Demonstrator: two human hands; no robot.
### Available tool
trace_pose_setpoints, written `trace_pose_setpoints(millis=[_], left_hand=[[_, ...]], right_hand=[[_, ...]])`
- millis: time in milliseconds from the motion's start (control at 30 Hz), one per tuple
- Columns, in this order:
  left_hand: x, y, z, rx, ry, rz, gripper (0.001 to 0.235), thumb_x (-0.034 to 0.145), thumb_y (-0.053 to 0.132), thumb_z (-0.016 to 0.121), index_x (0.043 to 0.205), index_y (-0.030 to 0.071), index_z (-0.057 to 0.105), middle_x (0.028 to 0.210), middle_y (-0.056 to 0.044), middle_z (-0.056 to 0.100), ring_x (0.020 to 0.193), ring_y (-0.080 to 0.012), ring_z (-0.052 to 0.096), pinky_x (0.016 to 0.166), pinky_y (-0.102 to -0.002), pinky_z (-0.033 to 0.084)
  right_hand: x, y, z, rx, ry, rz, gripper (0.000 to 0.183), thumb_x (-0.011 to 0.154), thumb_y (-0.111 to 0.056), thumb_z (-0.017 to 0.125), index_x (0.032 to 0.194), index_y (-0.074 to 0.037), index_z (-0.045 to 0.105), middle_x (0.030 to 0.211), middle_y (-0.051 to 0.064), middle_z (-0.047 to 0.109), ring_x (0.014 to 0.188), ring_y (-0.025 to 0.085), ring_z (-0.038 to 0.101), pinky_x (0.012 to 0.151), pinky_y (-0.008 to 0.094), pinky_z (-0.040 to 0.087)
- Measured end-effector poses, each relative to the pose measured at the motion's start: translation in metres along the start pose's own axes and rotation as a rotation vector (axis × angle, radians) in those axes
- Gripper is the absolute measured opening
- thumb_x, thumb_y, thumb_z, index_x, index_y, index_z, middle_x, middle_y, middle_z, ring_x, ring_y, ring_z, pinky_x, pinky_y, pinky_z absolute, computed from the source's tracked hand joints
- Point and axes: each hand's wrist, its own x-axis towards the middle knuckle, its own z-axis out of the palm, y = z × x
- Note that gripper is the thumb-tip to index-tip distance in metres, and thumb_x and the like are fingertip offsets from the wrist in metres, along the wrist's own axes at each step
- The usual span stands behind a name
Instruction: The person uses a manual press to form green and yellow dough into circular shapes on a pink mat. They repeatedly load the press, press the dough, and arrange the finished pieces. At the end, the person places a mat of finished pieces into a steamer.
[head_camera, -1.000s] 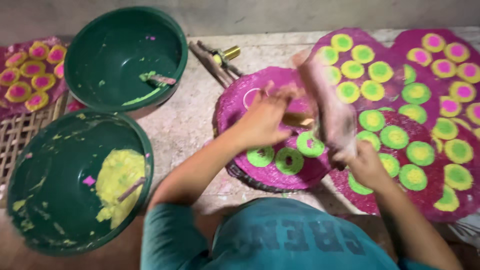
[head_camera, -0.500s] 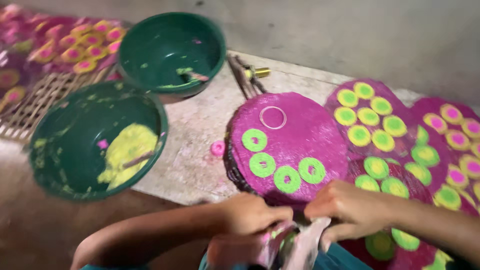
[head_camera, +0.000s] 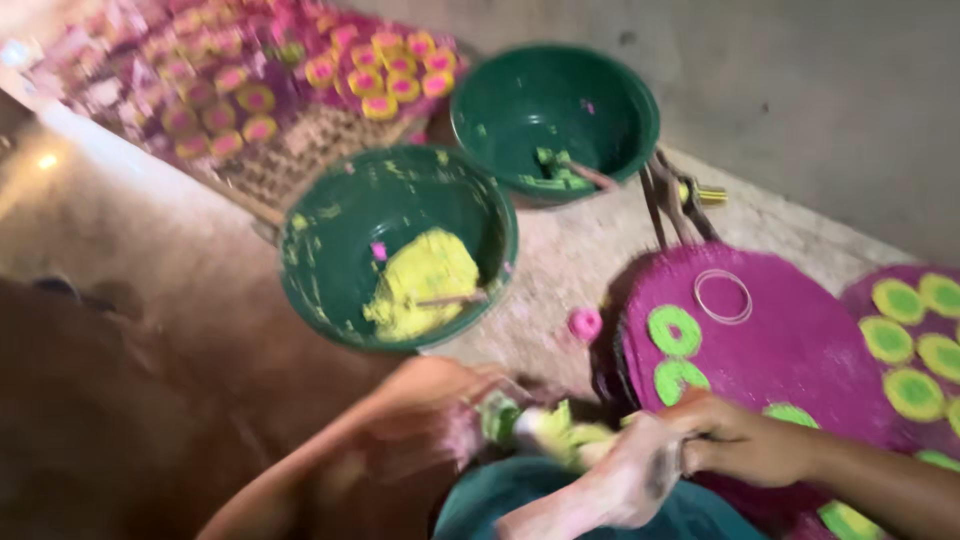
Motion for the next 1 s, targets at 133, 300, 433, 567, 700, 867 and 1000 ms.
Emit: trace_pose_setpoints(millis=[133,300,433,567,700,867,1000], left_hand=[[-0.034,-0.085,-0.071,-0.498,0.039,0.023,0.038,0.091,0.024,0.066,0.122,0.004,0.057,0.107,-0.018,0.067,0.105,-0.0365,0.064,0.095,-0.057,0.045],[-0.041,-0.178,-0.085,-1.342,-0.075,0.124,0.049,0.09,0.023,0.071,0.13,-0.002,0.056,0.12,-0.02,0.066,0.12,-0.0344,0.064,0.109,-0.059,0.045],[-0.002,-0.227,-0.073,-1.548,0.085,0.15,0.042,0.093,0.015,0.073,0.13,0.001,0.058,0.111,-0.012,0.062,0.103,-0.0257,0.062,0.115,-0.058,0.046],[0.055,-0.28,-0.109,-1.231,0.519,0.021,0.038,0.089,0.013,0.067,0.125,0.004,0.062,0.105,-0.007,0.063,0.092,-0.0186,0.064,0.086,-0.041,0.05],[0.128,-0.323,-0.139,-1.189,0.717,0.135,0.031,0.094,0.012,0.067,0.123,0.004,0.061,0.108,-0.005,0.063,0.093,-0.0157,0.063,0.085,-0.039,0.056],[0.215,-0.354,-0.154,-0.986,0.844,0.13,0.024,0.094,0.013,0.069,0.115,0.004,0.061,0.104,-0.004,0.063,0.094,-0.0143,0.063,0.081,-0.034,0.056],[0.247,-0.366,-0.161,-0.643,0.833,0.16,0.023,0.1,0.016,0.065,0.118,0.005,0.057,0.1,-0.003,0.062,0.092,-0.0115,0.06,0.08,-0.028,0.051]], right_hand=[[0.056,-0.005,-0.07,-0.946,0.307,-0.096,0.04,0.073,-0.046,0.08,0.091,-0.011,0.075,0.081,0.006,0.073,0.072,0.027,0.07,0.063,0.04,0.053],[0.15,-0.013,-0.126,-1.579,0.244,-0.48,0.026,0.08,-0.017,0.073,0.105,-0.014,0.072,0.095,0.003,0.071,0.086,0.021,0.069,0.078,0.038,0.052],[0.209,0.0,-0.143,-1.639,0.572,-0.429,0.034,0.084,-0.018,0.074,0.118,-0.017,0.068,0.114,0.008,0.067,0.109,0.027,0.065,0.097,0.042,0.051],[0.242,0.068,-0.179,-1.051,0.905,0.042,0.045,0.101,-0.021,0.069,0.144,-0.012,0.057,0.138,0.014,0.058,0.129,0.036,0.058,0.104,0.047,0.051],[0.263,0.19,-0.216,-1.118,0.6,0.769,0.036,0.086,-0.027,0.075,0.116,-0.012,0.063,0.121,0.016,0.059,0.117,0.04,0.06,0.091,0.051,0.053],[0.252,0.277,-0.248,-0.968,0.433,0.88,0.031,0.09,-0.006,0.059,0.121,-0.009,0.064,0.122,0.021,0.062,0.105,0.044,0.068,0.088,0.052,0.056],[0.228,0.264,-0.29,-0.969,0.041,0.951,0.056,0.086,-0.006,0.055,0.139,-0.024,0.061,0.117,0.017,0.07,0.105,0.038,0.069,0.092,0.048,0.057]])
